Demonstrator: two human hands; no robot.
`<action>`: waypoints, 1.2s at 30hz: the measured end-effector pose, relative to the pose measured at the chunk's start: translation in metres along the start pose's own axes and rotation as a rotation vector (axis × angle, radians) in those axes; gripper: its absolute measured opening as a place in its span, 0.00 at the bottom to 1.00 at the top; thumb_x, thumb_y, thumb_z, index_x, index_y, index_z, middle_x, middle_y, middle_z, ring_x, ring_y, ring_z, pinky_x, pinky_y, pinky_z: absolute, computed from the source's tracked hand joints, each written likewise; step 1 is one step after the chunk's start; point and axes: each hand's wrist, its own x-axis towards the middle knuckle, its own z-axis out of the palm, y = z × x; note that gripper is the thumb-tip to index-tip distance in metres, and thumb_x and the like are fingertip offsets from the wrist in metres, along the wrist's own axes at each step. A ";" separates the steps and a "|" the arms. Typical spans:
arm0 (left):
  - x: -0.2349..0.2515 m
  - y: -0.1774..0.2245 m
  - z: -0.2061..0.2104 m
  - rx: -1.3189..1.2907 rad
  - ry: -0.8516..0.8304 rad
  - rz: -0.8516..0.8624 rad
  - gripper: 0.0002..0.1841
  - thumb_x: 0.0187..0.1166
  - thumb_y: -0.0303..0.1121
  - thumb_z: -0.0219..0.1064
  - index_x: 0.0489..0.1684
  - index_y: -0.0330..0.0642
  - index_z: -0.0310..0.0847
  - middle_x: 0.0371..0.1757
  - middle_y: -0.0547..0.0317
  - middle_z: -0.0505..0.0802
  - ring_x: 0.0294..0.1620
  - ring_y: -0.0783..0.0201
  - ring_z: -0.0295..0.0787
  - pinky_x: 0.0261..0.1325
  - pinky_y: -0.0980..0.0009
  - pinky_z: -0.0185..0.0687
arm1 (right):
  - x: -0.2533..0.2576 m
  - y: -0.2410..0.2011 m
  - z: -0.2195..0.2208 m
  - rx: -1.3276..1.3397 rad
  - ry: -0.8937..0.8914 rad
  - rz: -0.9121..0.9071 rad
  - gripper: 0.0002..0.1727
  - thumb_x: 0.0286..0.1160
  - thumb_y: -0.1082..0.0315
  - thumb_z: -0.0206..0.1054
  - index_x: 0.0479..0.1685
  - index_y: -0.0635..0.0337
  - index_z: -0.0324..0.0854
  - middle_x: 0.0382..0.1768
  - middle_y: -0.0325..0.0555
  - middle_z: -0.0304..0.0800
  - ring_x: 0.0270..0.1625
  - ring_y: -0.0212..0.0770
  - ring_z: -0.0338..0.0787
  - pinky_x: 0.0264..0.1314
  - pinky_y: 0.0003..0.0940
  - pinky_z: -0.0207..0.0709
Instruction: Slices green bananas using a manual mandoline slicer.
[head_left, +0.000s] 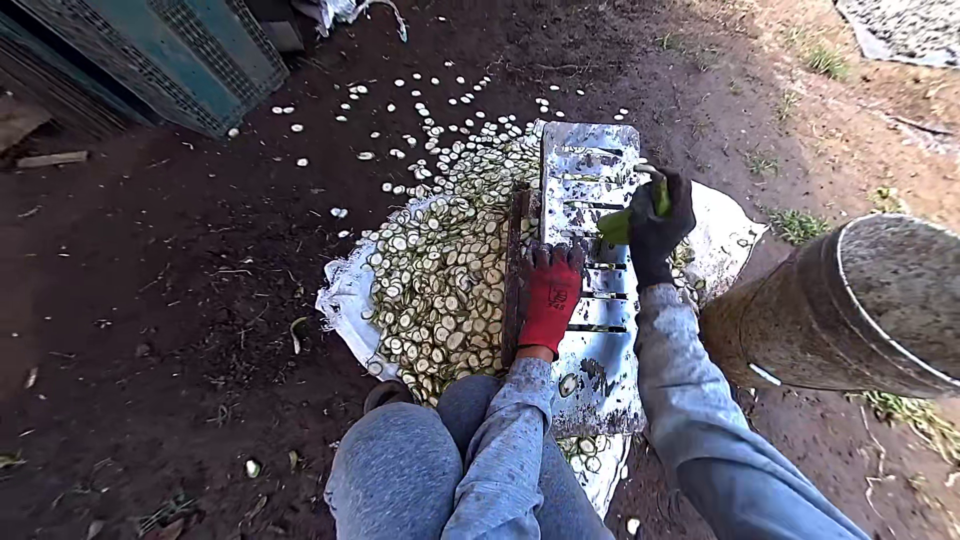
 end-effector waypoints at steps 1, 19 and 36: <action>-0.001 -0.002 0.002 -0.011 0.028 -0.007 0.22 0.79 0.30 0.68 0.73 0.45 0.82 0.68 0.37 0.87 0.74 0.31 0.77 0.74 0.34 0.68 | 0.018 0.005 0.016 -0.021 -0.008 -0.025 0.17 0.76 0.69 0.66 0.61 0.66 0.86 0.50 0.58 0.93 0.50 0.47 0.93 0.54 0.42 0.85; 0.017 0.000 0.008 -0.498 -0.015 -0.456 0.34 0.93 0.46 0.52 0.96 0.44 0.45 0.84 0.32 0.71 0.72 0.35 0.82 0.65 0.40 0.83 | 0.021 0.002 0.040 -0.096 -0.043 -0.147 0.15 0.75 0.71 0.65 0.57 0.64 0.88 0.48 0.58 0.91 0.52 0.52 0.91 0.54 0.43 0.84; 0.006 -0.007 -0.001 -0.503 -0.131 -0.487 0.38 0.92 0.53 0.50 0.97 0.54 0.35 0.75 0.31 0.79 0.61 0.34 0.89 0.57 0.38 0.86 | 0.034 0.013 0.057 -0.098 -0.162 -0.194 0.13 0.74 0.71 0.66 0.53 0.66 0.88 0.49 0.59 0.92 0.55 0.54 0.91 0.59 0.44 0.83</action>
